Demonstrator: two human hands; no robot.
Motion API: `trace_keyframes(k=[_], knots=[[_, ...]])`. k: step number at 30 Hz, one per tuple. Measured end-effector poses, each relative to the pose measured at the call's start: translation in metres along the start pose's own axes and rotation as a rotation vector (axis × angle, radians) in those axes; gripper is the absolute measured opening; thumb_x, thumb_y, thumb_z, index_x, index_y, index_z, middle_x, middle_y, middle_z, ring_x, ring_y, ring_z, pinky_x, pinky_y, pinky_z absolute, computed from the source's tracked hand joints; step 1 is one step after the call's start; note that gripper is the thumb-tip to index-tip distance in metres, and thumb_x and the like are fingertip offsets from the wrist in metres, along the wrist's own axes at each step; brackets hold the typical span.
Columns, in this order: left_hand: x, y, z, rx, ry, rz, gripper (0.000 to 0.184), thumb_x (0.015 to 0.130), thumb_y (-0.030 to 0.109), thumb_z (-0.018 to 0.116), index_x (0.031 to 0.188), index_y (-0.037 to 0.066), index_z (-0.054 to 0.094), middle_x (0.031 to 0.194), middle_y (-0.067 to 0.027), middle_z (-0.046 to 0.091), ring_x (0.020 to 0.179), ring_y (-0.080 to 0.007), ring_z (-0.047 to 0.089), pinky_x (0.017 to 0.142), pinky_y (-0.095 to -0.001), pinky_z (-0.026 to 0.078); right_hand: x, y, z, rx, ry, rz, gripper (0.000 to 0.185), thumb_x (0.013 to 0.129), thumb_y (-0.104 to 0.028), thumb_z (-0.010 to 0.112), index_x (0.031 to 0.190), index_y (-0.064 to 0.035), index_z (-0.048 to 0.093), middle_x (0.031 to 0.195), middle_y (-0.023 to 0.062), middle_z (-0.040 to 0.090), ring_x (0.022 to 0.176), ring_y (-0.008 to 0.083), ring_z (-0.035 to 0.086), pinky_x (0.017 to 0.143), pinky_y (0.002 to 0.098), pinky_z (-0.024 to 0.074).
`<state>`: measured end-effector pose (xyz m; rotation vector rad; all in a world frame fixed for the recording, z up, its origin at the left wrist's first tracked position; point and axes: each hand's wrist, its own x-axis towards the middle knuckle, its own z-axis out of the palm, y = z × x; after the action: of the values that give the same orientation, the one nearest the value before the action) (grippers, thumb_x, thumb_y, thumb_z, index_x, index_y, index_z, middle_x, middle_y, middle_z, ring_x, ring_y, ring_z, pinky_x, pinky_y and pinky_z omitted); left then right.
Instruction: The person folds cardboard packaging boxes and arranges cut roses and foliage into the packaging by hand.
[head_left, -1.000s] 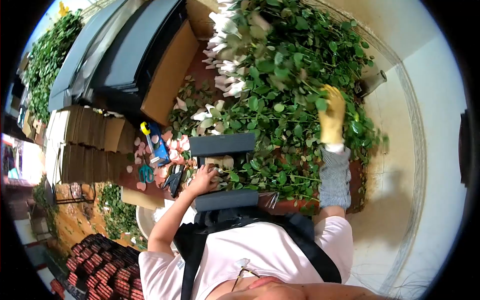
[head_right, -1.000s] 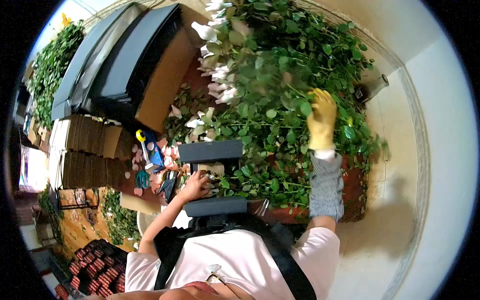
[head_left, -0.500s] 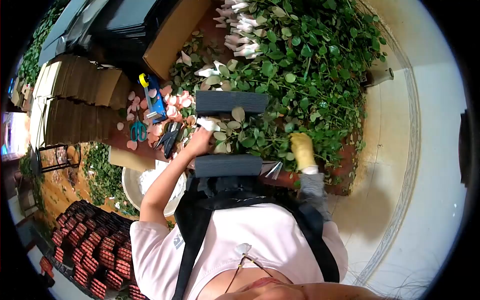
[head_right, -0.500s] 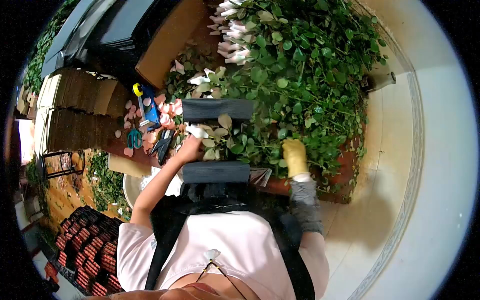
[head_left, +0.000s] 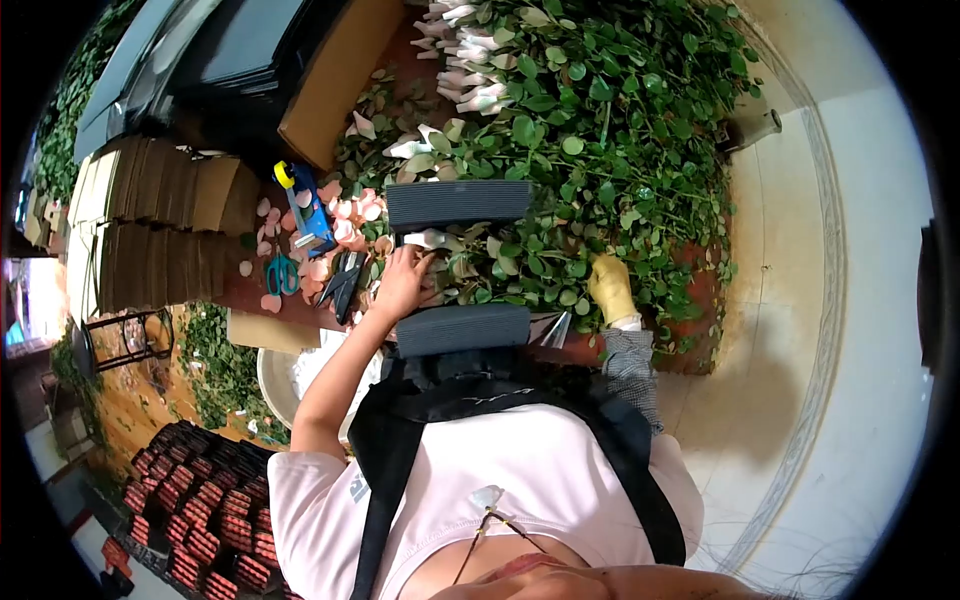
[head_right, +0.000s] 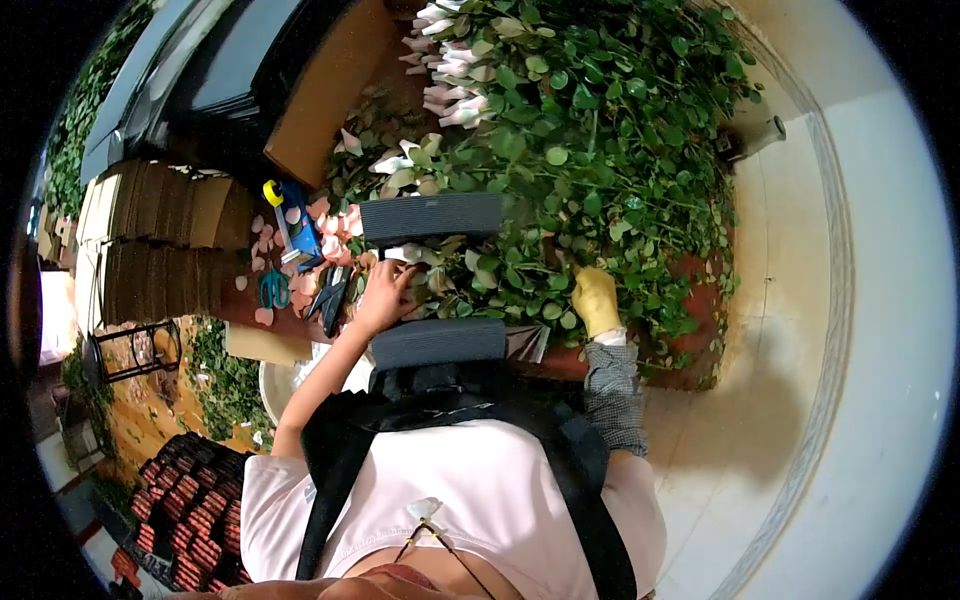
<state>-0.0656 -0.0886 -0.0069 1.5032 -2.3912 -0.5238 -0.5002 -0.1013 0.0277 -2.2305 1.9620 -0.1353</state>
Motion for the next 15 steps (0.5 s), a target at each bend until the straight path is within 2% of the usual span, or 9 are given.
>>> trace_keyframes(k=[1, 2, 4, 6, 8, 11, 13, 14, 15], knots=[[0.000, 0.001, 0.000, -0.046, -0.013, -0.045, 0.065, 0.067, 0.025, 0.080, 0.127, 0.010, 0.059, 0.125, -0.0214, 0.043, 0.117, -0.0404, 0.043, 0.098, -0.0478, 0.040, 0.002, 0.002, 0.003, 0.018, 0.005, -0.083, 0.029, 0.072, -0.002, 0.061, 0.101, -0.0026, 0.068, 0.088, 0.0228, 0.064, 0.084, 0.0405, 0.062, 0.077, 0.0481, 0.0512], [-0.002, -0.005, 0.008, -0.043, -0.022, -0.033, 0.065, 0.067, 0.025, 0.080, 0.127, 0.010, 0.059, 0.125, -0.0214, 0.043, 0.117, -0.0404, 0.043, 0.098, -0.0478, 0.040, 0.003, 0.004, 0.007, 0.037, 0.010, -0.165, 0.024, 0.075, -0.004, 0.060, 0.097, -0.0021, 0.068, 0.087, 0.0227, 0.065, 0.084, 0.0413, 0.062, 0.077, 0.0487, 0.0511], [-0.004, -0.018, 0.024, 0.105, 0.196, 0.176, 0.063, 0.066, 0.026, 0.081, 0.123, 0.009, 0.061, 0.126, -0.0228, 0.042, 0.118, -0.0421, 0.042, 0.100, -0.0490, 0.038, 0.010, 0.003, 0.031, 0.164, -0.004, -0.134, 0.020, 0.077, -0.007, 0.057, 0.093, -0.0030, 0.068, 0.095, 0.0205, 0.068, 0.092, 0.0386, 0.064, 0.081, 0.0468, 0.0520], [0.002, -0.028, 0.032, 0.069, 0.160, 0.190, 0.062, 0.066, 0.029, 0.082, 0.121, 0.009, 0.062, 0.125, -0.0236, 0.043, 0.118, -0.0439, 0.041, 0.102, -0.0500, 0.037, 0.023, 0.008, 0.046, -0.032, -0.159, -0.119, 0.022, 0.077, -0.007, 0.057, 0.095, -0.0043, 0.070, 0.097, 0.0187, 0.069, 0.093, 0.0368, 0.065, 0.082, 0.0460, 0.0524], [0.005, -0.046, 0.047, 0.109, 0.211, 0.237, 0.064, 0.066, 0.031, 0.083, 0.122, 0.009, 0.061, 0.124, -0.0241, 0.043, 0.118, -0.0447, 0.041, 0.102, -0.0497, 0.036, 0.034, -0.015, 0.029, -0.183, -0.152, 0.008, 0.019, 0.077, -0.008, 0.060, 0.093, -0.0053, 0.070, 0.095, 0.0176, 0.069, 0.093, 0.0359, 0.065, 0.082, 0.0446, 0.0521], [0.009, -0.057, 0.066, 0.033, 0.206, 0.215, 0.065, 0.065, 0.034, 0.085, 0.118, 0.007, 0.058, 0.116, -0.0236, 0.046, 0.110, -0.0439, 0.044, 0.097, -0.0501, 0.038, 0.038, -0.031, 0.017, -0.210, -0.026, 0.110, 0.017, 0.076, -0.007, 0.061, 0.091, -0.0056, 0.069, 0.093, 0.0173, 0.069, 0.093, 0.0356, 0.065, 0.081, 0.0441, 0.0519], [0.012, -0.050, 0.059, -0.009, 0.190, 0.215, 0.063, 0.064, 0.034, 0.086, 0.113, 0.006, 0.057, 0.110, -0.0231, 0.046, 0.103, -0.0422, 0.046, 0.091, -0.0500, 0.041, 0.031, -0.041, 0.011, -0.102, 0.206, 0.168, 0.017, 0.076, -0.006, 0.061, 0.090, -0.0057, 0.069, 0.089, 0.0168, 0.069, 0.090, 0.0361, 0.065, 0.079, 0.0445, 0.0516], [0.011, -0.046, 0.055, -0.012, 0.184, 0.226, 0.063, 0.064, 0.034, 0.086, 0.113, 0.006, 0.057, 0.110, -0.0231, 0.046, 0.103, -0.0422, 0.046, 0.091, -0.0500, 0.041, 0.026, -0.045, 0.011, -0.095, 0.240, 0.180, 0.014, 0.075, -0.007, 0.061, 0.087, -0.0048, 0.068, 0.086, 0.0166, 0.068, 0.087, 0.0369, 0.065, 0.076, 0.0450, 0.0511], [0.010, -0.040, 0.049, -0.026, 0.175, 0.204, 0.065, 0.064, 0.032, 0.086, 0.115, 0.005, 0.056, 0.110, -0.0230, 0.046, 0.103, -0.0419, 0.046, 0.091, -0.0497, 0.041, 0.025, -0.050, 0.018, -0.113, 0.071, 0.317, 0.020, 0.076, -0.008, 0.061, 0.095, -0.0044, 0.068, 0.088, 0.0178, 0.068, 0.088, 0.0376, 0.064, 0.077, 0.0463, 0.0508]])
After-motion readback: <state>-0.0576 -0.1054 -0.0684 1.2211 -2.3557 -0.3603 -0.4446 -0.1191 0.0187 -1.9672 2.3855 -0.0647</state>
